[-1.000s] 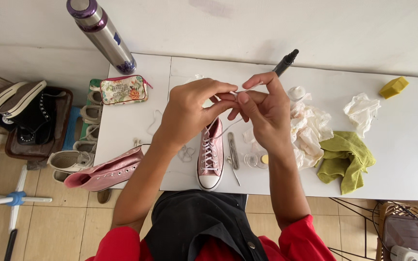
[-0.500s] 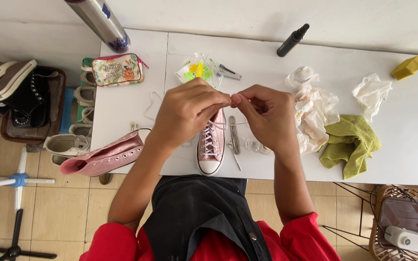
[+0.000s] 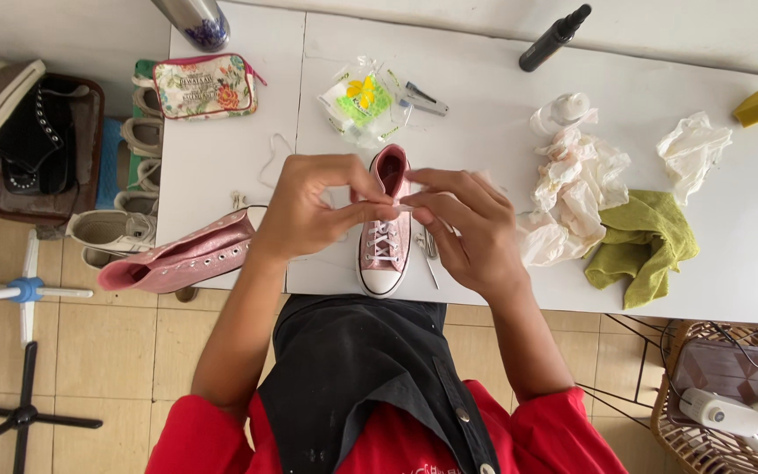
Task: The person laces a pair of pink high-top sneakers on a white table. They thread white laces through the eyelets of one shoe, then the other, and tie the laces into a knot.
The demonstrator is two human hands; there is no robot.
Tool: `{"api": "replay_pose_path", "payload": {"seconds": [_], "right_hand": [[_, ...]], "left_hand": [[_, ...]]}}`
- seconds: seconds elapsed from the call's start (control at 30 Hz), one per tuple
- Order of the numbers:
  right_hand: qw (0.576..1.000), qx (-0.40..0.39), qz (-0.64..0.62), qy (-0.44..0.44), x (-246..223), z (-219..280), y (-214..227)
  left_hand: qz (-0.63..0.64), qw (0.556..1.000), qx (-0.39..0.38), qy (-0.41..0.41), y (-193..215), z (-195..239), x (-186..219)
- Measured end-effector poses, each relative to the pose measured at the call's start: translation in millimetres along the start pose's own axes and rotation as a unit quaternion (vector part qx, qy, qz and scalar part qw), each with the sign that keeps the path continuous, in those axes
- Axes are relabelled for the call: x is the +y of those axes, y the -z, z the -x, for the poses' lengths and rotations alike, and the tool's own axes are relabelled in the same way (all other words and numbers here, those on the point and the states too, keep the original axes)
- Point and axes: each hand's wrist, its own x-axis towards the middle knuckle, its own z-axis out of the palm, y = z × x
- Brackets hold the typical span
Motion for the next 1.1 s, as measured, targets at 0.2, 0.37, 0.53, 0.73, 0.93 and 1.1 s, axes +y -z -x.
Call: {"api": "replay_pose_path", "payload": {"seconds": [0.2,0.37,0.53,0.73,0.93,1.1], "right_hand": [[0.977,0.075,-0.076,-0.186,24,60,8],[0.752,0.269,-0.497,-0.339,64,133,-3],[0.74,0.227,-0.496,-0.393,72,148,-14],[0.898,-0.135,0.272,-0.317,46,126,-34],[0.893,-0.209,0.13,-0.377,64,109,-92],[0.923,-0.131,0.095,-0.348,97,142,-140]], "left_hand": [[-0.073,0.977,0.116,0.161,51,73,-54],[-0.19,0.918,0.24,0.251,80,125,-99],[-0.334,0.874,0.282,0.214,76,130,-138],[-0.571,0.735,0.278,0.239,63,118,-150],[-0.203,0.926,-0.056,0.313,-4,88,-114],[-0.188,0.953,-0.029,0.238,-22,104,-170]]}}
